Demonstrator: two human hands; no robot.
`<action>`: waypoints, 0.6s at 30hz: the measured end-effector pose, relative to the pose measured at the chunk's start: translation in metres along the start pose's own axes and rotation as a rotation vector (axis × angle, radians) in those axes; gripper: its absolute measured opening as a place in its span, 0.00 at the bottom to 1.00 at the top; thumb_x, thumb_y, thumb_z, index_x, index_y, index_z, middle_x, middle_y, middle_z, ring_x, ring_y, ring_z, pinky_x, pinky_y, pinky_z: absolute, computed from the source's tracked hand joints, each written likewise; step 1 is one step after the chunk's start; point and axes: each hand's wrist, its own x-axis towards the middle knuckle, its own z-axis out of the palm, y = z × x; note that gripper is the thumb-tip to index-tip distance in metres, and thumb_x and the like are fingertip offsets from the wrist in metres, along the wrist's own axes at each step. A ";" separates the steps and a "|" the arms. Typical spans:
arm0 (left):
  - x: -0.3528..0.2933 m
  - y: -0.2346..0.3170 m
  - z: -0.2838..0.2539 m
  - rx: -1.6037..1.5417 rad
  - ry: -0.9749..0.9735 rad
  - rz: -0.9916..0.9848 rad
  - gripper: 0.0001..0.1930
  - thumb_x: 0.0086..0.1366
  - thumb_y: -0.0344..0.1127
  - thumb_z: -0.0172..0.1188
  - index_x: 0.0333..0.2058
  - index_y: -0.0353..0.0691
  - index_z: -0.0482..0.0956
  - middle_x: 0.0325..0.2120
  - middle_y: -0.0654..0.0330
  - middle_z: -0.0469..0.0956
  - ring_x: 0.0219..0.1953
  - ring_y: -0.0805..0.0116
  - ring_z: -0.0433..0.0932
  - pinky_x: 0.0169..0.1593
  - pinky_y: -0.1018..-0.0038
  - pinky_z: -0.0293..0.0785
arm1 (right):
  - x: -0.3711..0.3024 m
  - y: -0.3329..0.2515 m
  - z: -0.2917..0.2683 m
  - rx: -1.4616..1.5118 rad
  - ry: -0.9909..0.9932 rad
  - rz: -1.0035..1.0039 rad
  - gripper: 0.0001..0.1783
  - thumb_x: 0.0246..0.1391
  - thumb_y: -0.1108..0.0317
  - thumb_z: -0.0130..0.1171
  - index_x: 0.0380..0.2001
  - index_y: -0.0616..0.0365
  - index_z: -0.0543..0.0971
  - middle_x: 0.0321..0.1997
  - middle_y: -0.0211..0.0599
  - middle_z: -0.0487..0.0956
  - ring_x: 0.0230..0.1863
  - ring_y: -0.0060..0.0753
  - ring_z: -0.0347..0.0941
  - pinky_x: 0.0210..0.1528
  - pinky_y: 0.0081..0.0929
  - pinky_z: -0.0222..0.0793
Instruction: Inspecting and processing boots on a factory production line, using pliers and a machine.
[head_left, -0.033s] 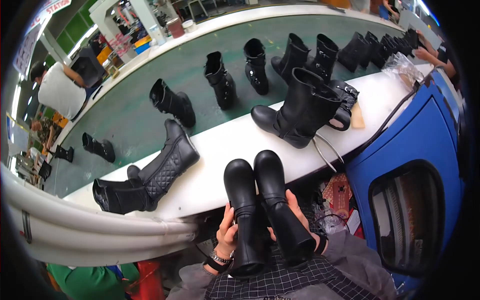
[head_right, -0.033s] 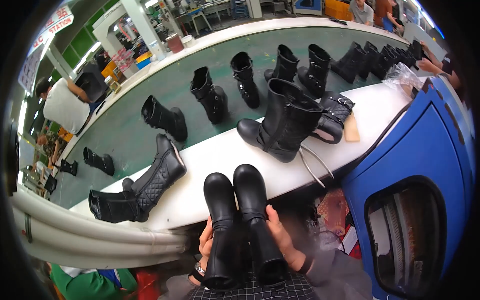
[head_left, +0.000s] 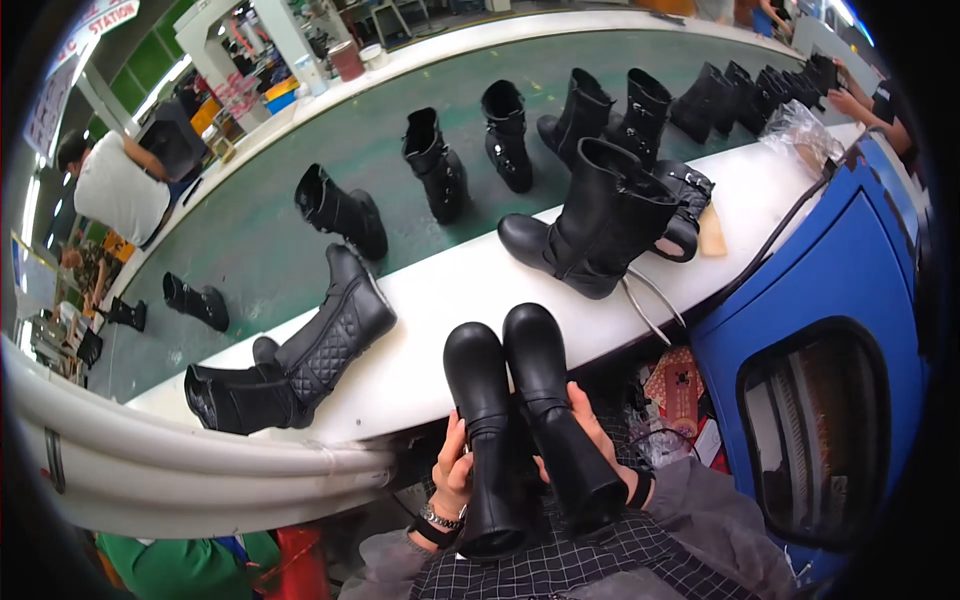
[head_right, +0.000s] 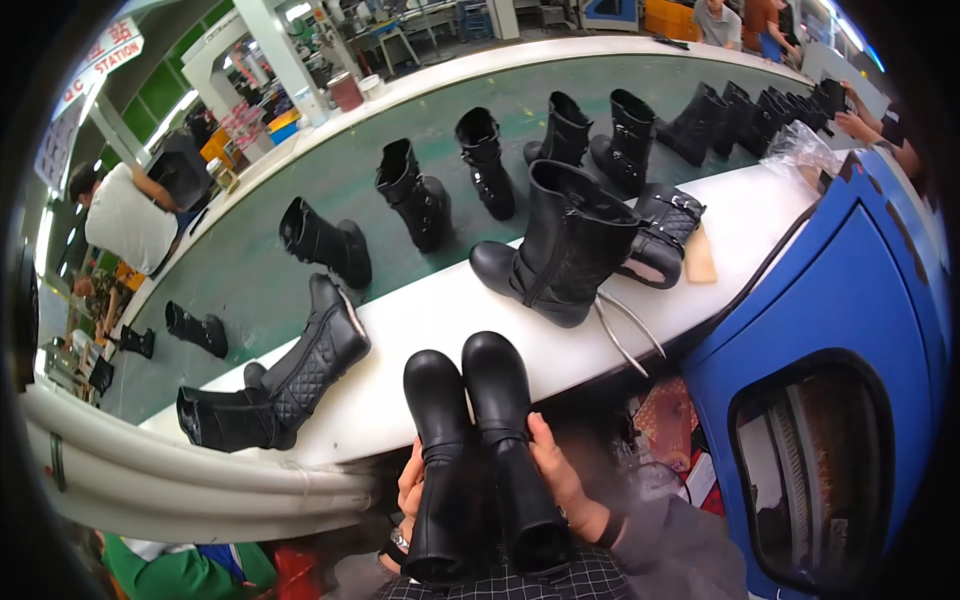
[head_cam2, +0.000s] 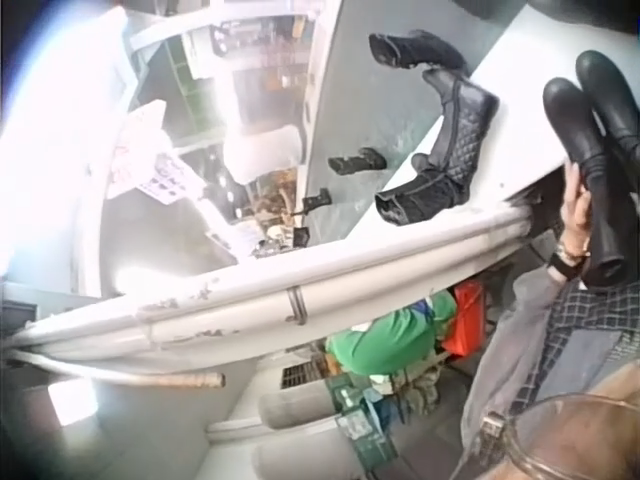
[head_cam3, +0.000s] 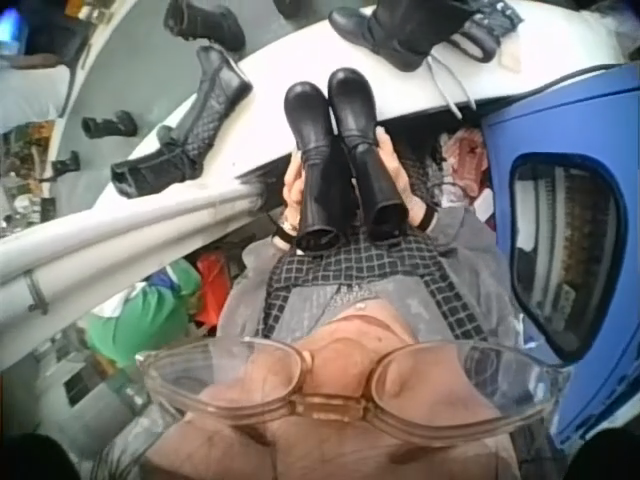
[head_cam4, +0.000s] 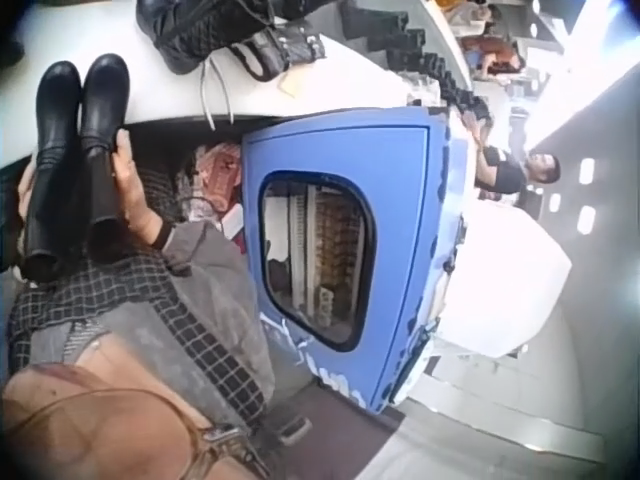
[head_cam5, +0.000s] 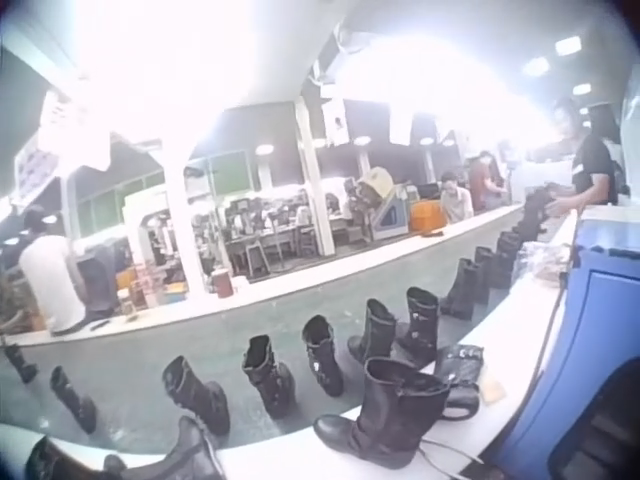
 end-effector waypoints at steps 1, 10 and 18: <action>-0.006 -0.005 0.002 0.000 0.027 0.006 0.21 0.60 0.23 0.59 0.47 0.44 0.59 0.57 0.39 0.64 0.57 0.28 0.66 0.56 0.53 0.74 | 0.008 0.022 -0.004 0.061 -0.051 0.085 0.32 0.58 0.35 0.44 0.47 0.53 0.75 0.27 0.34 0.77 0.30 0.37 0.75 0.37 0.34 0.72; -0.012 -0.016 0.008 -0.019 0.045 0.068 0.27 0.55 0.17 0.63 0.45 0.49 0.59 0.58 0.45 0.57 0.62 0.38 0.62 0.58 0.60 0.72 | 0.030 0.076 -0.026 -0.673 -0.043 -0.975 0.27 0.47 0.85 0.57 0.51 0.66 0.61 0.67 0.64 0.55 0.67 0.67 0.56 0.67 0.56 0.54; -0.016 -0.016 0.042 0.107 0.422 0.186 0.22 0.53 0.18 0.63 0.45 0.31 0.66 0.52 0.44 0.66 0.55 0.45 0.71 0.56 0.60 0.74 | 0.027 0.025 -0.018 -0.717 0.114 -1.129 0.22 0.47 0.83 0.58 0.45 0.65 0.63 0.63 0.61 0.63 0.63 0.65 0.61 0.63 0.58 0.61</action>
